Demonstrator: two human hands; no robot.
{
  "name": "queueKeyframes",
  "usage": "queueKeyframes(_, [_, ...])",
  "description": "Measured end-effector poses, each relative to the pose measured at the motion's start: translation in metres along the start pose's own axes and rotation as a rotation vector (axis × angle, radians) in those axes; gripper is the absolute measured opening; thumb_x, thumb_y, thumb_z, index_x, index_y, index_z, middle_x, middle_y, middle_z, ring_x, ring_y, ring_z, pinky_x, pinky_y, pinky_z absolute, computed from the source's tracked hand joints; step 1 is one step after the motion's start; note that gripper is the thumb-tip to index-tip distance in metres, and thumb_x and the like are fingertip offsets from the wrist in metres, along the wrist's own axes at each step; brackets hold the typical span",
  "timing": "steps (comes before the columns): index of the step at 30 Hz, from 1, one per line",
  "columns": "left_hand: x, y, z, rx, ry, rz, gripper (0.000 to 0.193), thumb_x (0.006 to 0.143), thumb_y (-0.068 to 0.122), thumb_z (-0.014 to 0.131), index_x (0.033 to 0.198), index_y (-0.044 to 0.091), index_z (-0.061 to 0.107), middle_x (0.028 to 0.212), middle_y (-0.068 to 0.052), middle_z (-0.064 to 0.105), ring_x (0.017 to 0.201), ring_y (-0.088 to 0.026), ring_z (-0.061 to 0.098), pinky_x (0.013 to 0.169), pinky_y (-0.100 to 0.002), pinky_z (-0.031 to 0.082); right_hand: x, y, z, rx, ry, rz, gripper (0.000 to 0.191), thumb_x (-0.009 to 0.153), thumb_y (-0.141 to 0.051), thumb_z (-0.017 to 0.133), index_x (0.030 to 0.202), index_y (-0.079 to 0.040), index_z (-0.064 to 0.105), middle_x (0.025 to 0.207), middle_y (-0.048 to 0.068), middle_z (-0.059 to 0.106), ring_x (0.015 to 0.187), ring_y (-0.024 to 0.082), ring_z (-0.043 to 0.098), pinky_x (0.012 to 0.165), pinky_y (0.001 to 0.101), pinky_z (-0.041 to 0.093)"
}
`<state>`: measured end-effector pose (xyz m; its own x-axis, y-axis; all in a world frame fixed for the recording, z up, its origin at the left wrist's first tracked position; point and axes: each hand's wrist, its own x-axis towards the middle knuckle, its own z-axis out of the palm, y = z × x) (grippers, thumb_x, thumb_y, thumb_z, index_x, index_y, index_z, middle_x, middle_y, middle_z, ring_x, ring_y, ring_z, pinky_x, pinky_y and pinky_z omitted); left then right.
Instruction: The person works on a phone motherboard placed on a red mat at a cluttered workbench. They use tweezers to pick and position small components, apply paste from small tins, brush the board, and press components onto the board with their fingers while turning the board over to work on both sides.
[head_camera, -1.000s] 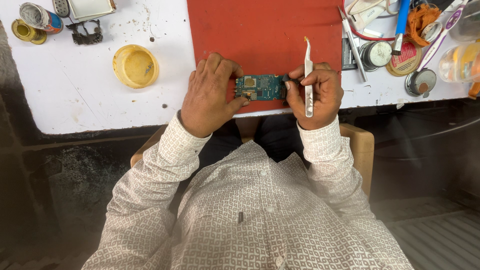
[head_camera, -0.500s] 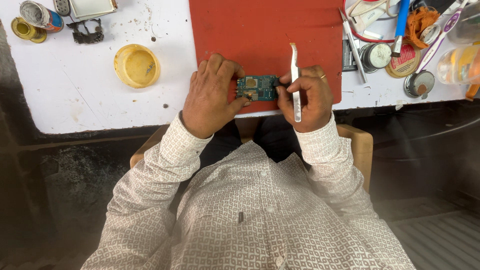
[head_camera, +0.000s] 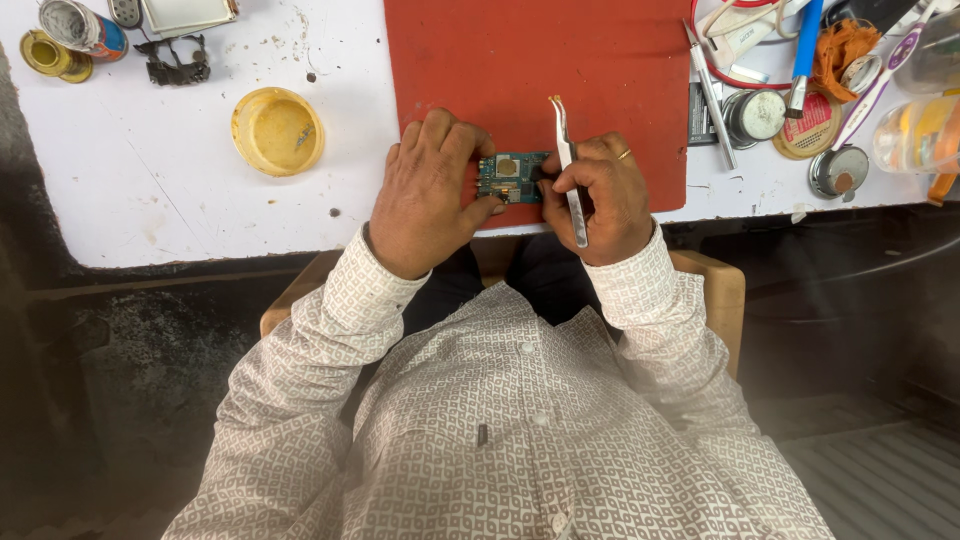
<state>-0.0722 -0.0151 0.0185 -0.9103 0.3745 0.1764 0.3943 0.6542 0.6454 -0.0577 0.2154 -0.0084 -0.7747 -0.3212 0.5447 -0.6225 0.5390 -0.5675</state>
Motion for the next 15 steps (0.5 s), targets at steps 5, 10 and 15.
queueKeyframes(5, [0.0000,0.0011,-0.0002,0.001,0.005,0.009,0.061,0.066,0.018,0.095,0.113,0.010,0.057,0.107,-0.006,0.049,0.098,-0.025,0.054,0.090,-0.043,0.046,0.0011,0.0022,-0.0002,0.000,-0.025,-0.027,0.042,0.085,0.010,0.079,0.106,-0.008,0.049,0.096,0.010,0.071,0.082,0.021,0.064,0.079,0.0405,0.048])
queueKeyframes(10, [0.0005,0.0014,-0.0018,0.016,-0.022,-0.016,0.059,0.066,0.018,0.094,0.112,0.010,0.059,0.107,-0.006,0.049,0.097,-0.026,0.053,0.087,-0.043,0.046,0.0013,0.0020,0.0003,0.005,-0.039,-0.005,0.042,0.083,0.012,0.075,0.107,-0.009,0.049,0.099,0.011,0.071,0.085,0.024,0.064,0.081,0.0400,0.048])
queueKeyframes(15, [-0.0002,0.0022,-0.0043,0.015,-0.018,-0.014,0.059,0.067,0.019,0.095,0.113,0.009,0.059,0.107,-0.006,0.050,0.097,-0.025,0.054,0.087,-0.043,0.046,0.0043,-0.0004,0.0018,-0.005,-0.025,-0.005,0.039,0.086,0.011,0.077,0.106,-0.009,0.049,0.099,0.011,0.072,0.085,0.024,0.065,0.080,0.0399,0.049])
